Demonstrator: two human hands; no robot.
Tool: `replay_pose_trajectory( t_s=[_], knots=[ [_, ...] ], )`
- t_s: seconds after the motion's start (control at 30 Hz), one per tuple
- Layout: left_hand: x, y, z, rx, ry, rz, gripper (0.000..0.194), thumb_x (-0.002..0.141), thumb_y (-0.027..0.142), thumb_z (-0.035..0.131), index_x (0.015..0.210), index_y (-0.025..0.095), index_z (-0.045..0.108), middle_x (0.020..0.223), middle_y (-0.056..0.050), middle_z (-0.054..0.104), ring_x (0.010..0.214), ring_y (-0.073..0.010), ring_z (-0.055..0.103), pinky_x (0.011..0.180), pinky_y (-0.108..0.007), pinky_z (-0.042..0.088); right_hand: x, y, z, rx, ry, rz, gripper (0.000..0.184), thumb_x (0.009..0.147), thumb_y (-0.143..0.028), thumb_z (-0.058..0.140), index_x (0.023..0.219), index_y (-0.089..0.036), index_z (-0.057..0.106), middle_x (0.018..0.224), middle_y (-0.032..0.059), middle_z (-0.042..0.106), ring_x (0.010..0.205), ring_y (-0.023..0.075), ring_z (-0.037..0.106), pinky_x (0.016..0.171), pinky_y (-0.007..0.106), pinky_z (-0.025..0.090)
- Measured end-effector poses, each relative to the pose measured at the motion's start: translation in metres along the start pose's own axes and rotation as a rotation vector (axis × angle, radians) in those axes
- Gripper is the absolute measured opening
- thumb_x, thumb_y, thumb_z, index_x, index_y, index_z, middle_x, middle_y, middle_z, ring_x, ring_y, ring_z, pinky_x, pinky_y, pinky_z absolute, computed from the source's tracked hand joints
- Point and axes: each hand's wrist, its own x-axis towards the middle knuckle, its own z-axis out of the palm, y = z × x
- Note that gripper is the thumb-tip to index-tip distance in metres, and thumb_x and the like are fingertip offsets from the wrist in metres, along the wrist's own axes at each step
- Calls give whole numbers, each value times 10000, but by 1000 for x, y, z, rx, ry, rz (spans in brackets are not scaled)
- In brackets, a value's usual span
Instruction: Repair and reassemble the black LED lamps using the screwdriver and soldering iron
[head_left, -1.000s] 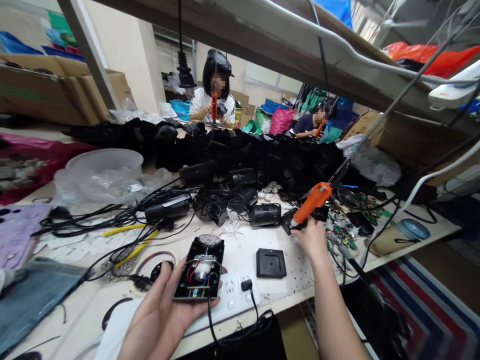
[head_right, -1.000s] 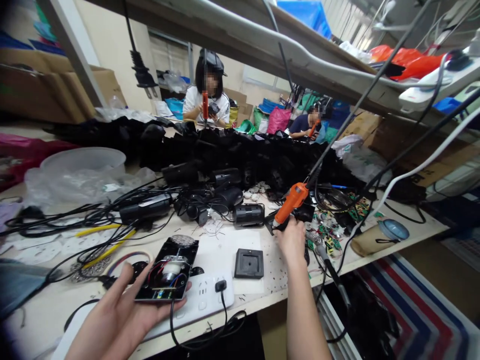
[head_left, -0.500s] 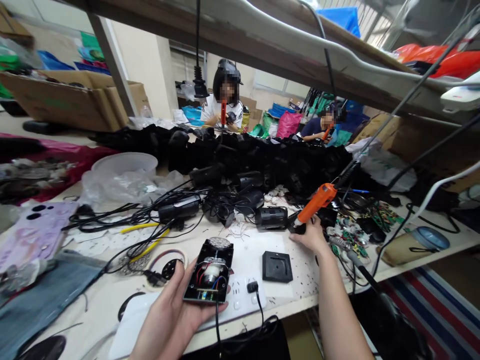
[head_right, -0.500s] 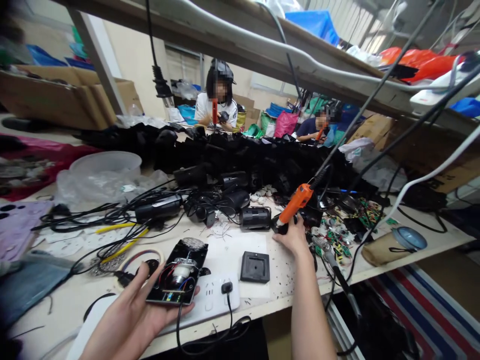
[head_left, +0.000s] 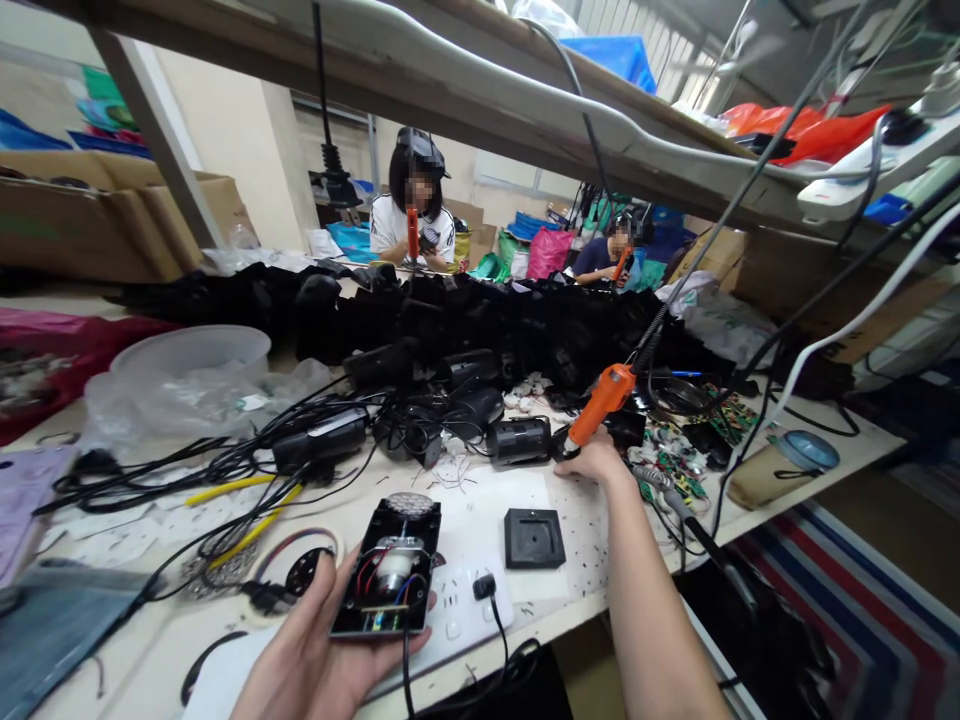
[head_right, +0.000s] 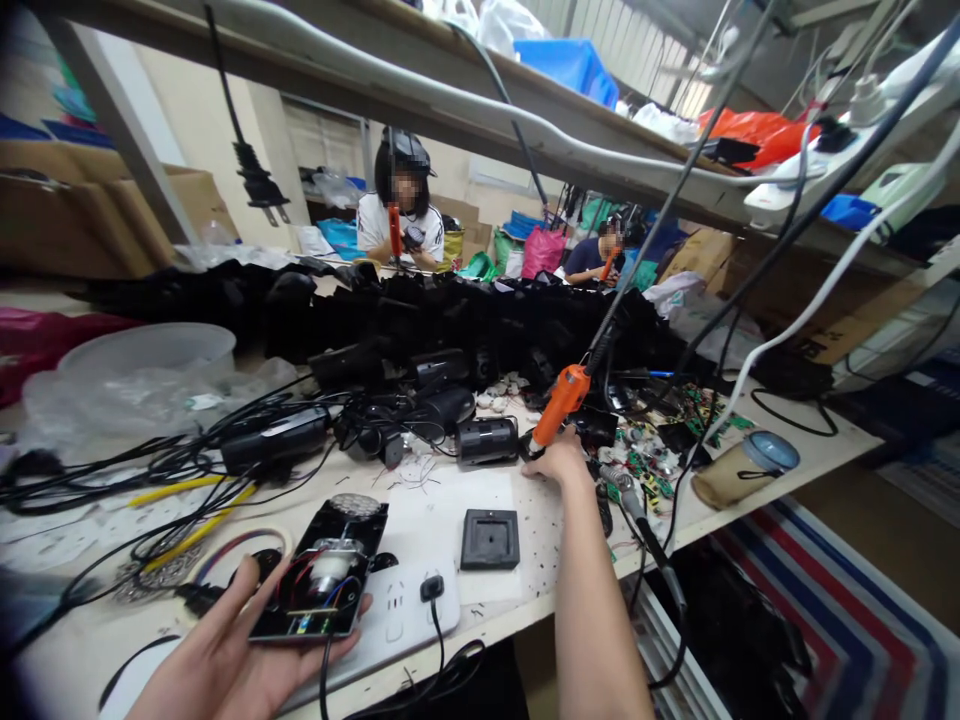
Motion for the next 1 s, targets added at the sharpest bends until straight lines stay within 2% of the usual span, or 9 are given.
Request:
replay_pose_trajectory(
  t_s=[0.1, 0.23, 0.33, 0.53, 0.7, 0.8, 0.93, 1.0],
  knots=[
    [1, -1, -2, 21, 15, 21, 696, 877, 299, 633, 1494, 276, 313, 1184, -126, 706, 1067, -378, 668, 888, -541, 550, -3, -4, -4, -8, 12, 29, 708, 577, -374, 810, 1209, -144, 591, 1230, 150, 478, 1092, 311, 565, 919, 369, 446],
    [6, -3, -7, -6, 14, 7, 717, 865, 241, 630, 1501, 290, 302, 1222, -107, 693, 1134, -387, 629, 885, -555, 559, -15, -3, -14, -42, 50, 38, 797, 573, -395, 795, 1285, -157, 525, 1252, 169, 459, 1128, 364, 536, 937, 434, 412],
    [8, -3, -7, 8, 11, -11, 709, 874, 265, 622, 1503, 298, 296, 1247, -103, 680, 1124, -381, 637, 890, -548, 561, -29, 0, -19, -74, 77, 34, 838, 578, -396, 788, 1322, -155, 487, 1244, 185, 469, 1152, 391, 508, 946, 463, 386],
    [7, -2, -1, -7, -15, -20, 717, 880, 289, 635, 1508, 250, 290, 1217, -165, 685, 1062, -397, 666, 910, -580, 527, -64, -1, -14, -138, 84, -30, 808, 600, -274, 746, 1350, -131, 481, 1314, 219, 421, 1335, 422, 296, 1059, 502, 250],
    [4, -1, 2, -1, -6, -15, 656, 888, 302, 628, 1476, 239, 342, 1253, -156, 666, 1060, -381, 670, 940, -577, 513, -92, 0, -7, -113, 10, -76, 768, 626, -329, 745, 1342, -173, 515, 1239, 175, 469, 1272, 388, 387, 1030, 459, 314],
    [2, -3, 4, -14, 14, -8, 622, 886, 302, 632, 1454, 256, 382, 1312, -140, 631, 1086, -371, 659, 911, -578, 535, -102, 5, -4, -85, -38, -96, 805, 629, -289, 747, 1385, -218, 480, 1292, 156, 453, 1276, 363, 413, 1030, 441, 331],
    [6, -6, 2, -2, 28, 23, 622, 886, 294, 630, 1457, 255, 386, 1337, -151, 607, 1118, -377, 641, 901, -595, 533, -102, 11, 1, -47, -59, -90, 824, 649, -297, 747, 1412, -222, 445, 1426, 164, 345, 1355, 366, 346, 1052, 440, 323],
    [8, -6, 1, -19, 22, 8, 663, 879, 315, 638, 1476, 246, 356, 1328, -171, 609, 1103, -385, 648, 911, -600, 520, -99, 11, 3, -27, -57, -93, 813, 649, -318, 753, 1400, -239, 454, 1424, 145, 344, 1351, 346, 363, 1051, 424, 332]
  ],
)
